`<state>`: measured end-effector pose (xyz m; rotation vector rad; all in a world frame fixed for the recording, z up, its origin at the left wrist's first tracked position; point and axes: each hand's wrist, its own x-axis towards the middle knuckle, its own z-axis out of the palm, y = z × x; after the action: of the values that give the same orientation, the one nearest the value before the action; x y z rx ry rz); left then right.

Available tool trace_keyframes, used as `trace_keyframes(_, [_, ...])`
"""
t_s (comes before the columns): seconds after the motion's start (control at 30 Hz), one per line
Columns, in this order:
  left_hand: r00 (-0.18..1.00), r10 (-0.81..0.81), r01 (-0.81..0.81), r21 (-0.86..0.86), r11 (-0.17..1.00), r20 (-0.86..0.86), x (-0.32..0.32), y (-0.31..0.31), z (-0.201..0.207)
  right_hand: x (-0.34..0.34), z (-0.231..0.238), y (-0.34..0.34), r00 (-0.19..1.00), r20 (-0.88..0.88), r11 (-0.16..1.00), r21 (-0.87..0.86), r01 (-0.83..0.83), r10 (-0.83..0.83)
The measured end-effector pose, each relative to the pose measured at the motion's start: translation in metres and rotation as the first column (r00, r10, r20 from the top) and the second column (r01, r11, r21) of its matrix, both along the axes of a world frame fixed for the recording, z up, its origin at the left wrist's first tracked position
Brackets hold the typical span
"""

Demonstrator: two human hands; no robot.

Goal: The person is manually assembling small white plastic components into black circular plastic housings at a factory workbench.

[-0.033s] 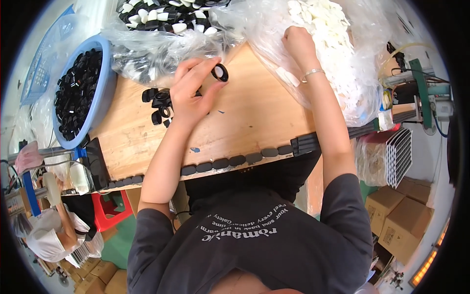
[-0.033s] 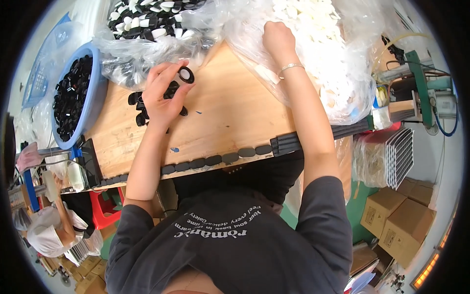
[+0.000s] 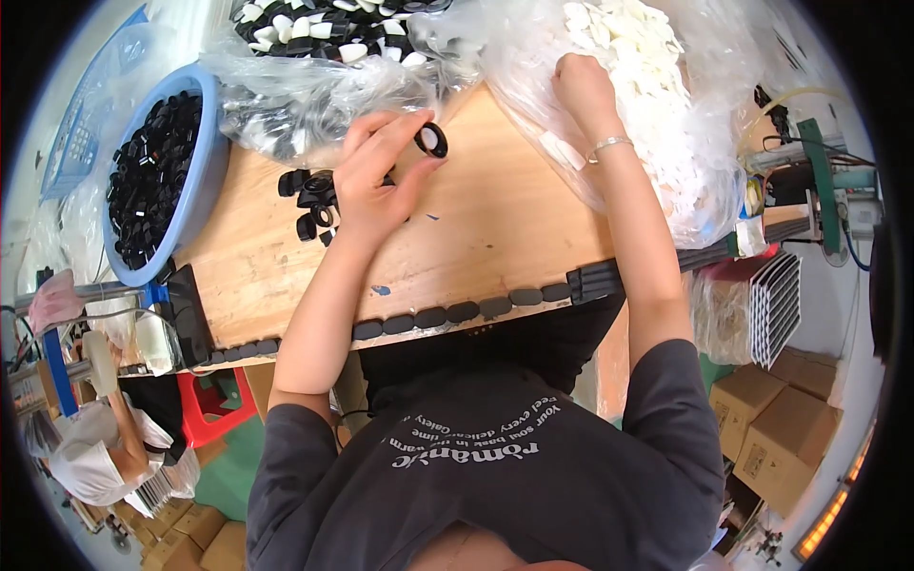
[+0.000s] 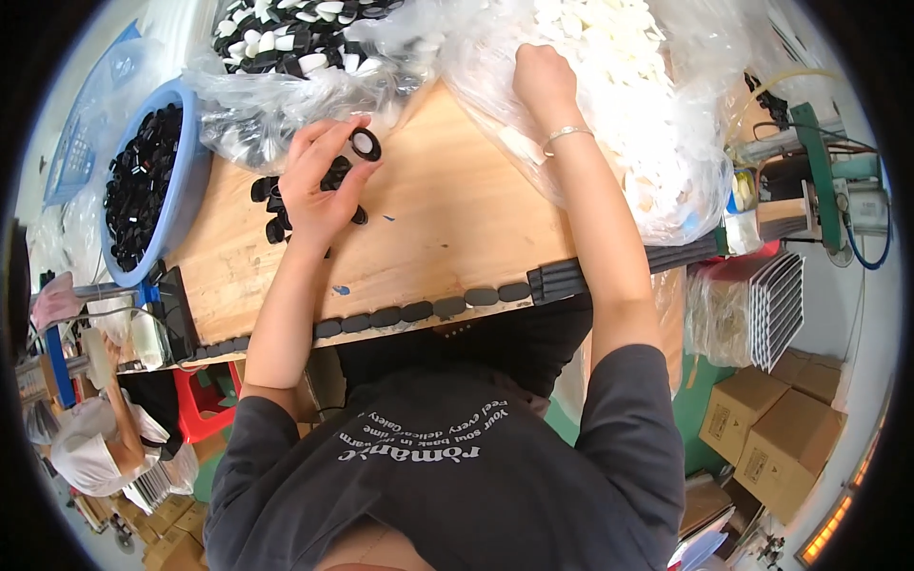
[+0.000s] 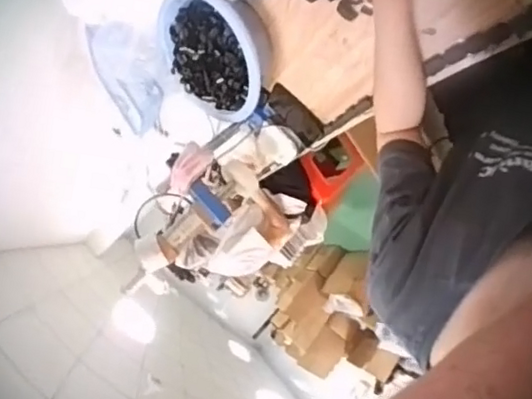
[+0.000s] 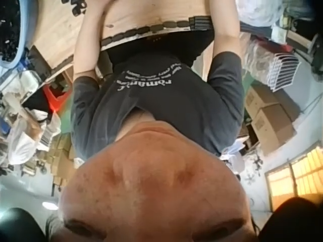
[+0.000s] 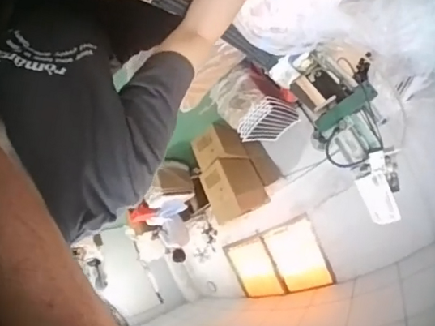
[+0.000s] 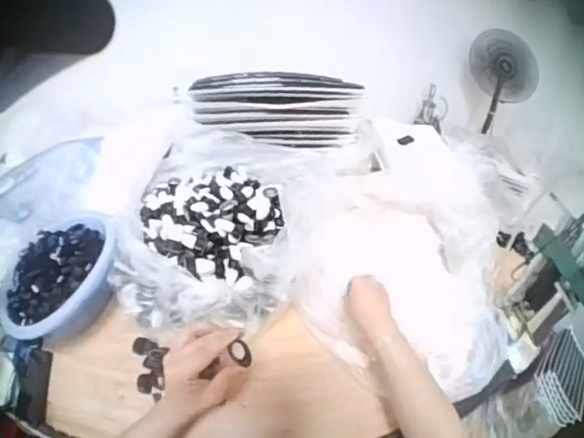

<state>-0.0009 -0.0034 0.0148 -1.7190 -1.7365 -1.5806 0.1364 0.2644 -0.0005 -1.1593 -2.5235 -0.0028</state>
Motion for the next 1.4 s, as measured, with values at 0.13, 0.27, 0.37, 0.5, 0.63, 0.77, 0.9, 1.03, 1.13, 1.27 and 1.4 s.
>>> trace_keyframes(0.13, [1.0, -0.004, 0.004, 0.017, 1.0, 0.008, -0.005, 0.002, -0.002, 0.002, 0.02, -0.02, 0.991, -0.101, 0.996, -0.009, 0.093, -0.093])
trace_keyframes(0.27, [1.0, 0.011, -0.011, -0.021, 1.0, 0.015, -0.004, 0.002, -0.009, 0.004, 0.045, -0.082, 0.799, -0.597, 0.814, -0.426, -0.396, 0.077])
trace_keyframes(0.37, [1.0, 0.027, -0.026, -0.06, 0.998, 0.01, 0.002, 0.002, -0.009, -0.003, 0.042, -0.132, 0.689, -0.709, 0.568, -0.509, -0.647, 0.149])
trace_keyframes(0.5, [0.997, 0.003, -0.006, -0.037, 0.999, -0.083, 0.0, 0.004, -0.011, -0.008, 0.041, -0.154, 0.733, -0.668, 0.541, -0.574, -0.615, 0.125])
trace_keyframes(0.63, [0.993, -0.001, -0.003, -0.037, 0.999, -0.121, 0.0, 0.001, -0.008, -0.007, 0.036, -0.155, 0.735, -0.669, 0.517, -0.592, -0.618, 0.112])
trace_keyframes(0.77, [0.99, -0.077, 0.067, -0.092, 0.994, -0.114, -0.002, 0.002, -0.005, -0.003, 0.031, -0.142, 0.705, -0.708, 0.269, -0.671, -0.691, 0.043])
trace_keyframes(0.9, [0.989, -0.123, 0.118, -0.068, 0.991, -0.077, 0.0, 0.003, -0.003, -0.001, 0.032, -0.142, 0.704, -0.703, 0.022, -0.709, -0.705, -0.097])
trace_keyframes(1.03, [0.99, -0.132, 0.129, -0.066, 0.989, -0.041, -0.002, 0.0, -0.007, -0.004, 0.023, -0.15, 0.721, -0.668, -0.078, -0.722, -0.688, -0.184])
trace_keyframes(1.13, [0.988, -0.153, 0.151, -0.051, 0.987, -0.031, -0.001, 0.0, -0.007, -0.007, 0.012, -0.155, 0.691, -0.692, -0.12, -0.683, -0.72, -0.21])
trace_keyframes(1.27, [0.991, -0.131, 0.129, -0.112, 0.985, -0.014, 0.004, 0.003, -0.005, -0.008, 0.006, -0.152, 0.655, -0.681, -0.174, -0.638, -0.75, -0.327])
trace_keyframes(1.4, [0.995, -0.083, 0.09, -0.136, 0.987, 0.053, 0.0, 0.007, 0.001, -0.012, 0.016, -0.143, 0.651, -0.689, -0.169, -0.634, -0.754, -0.319])
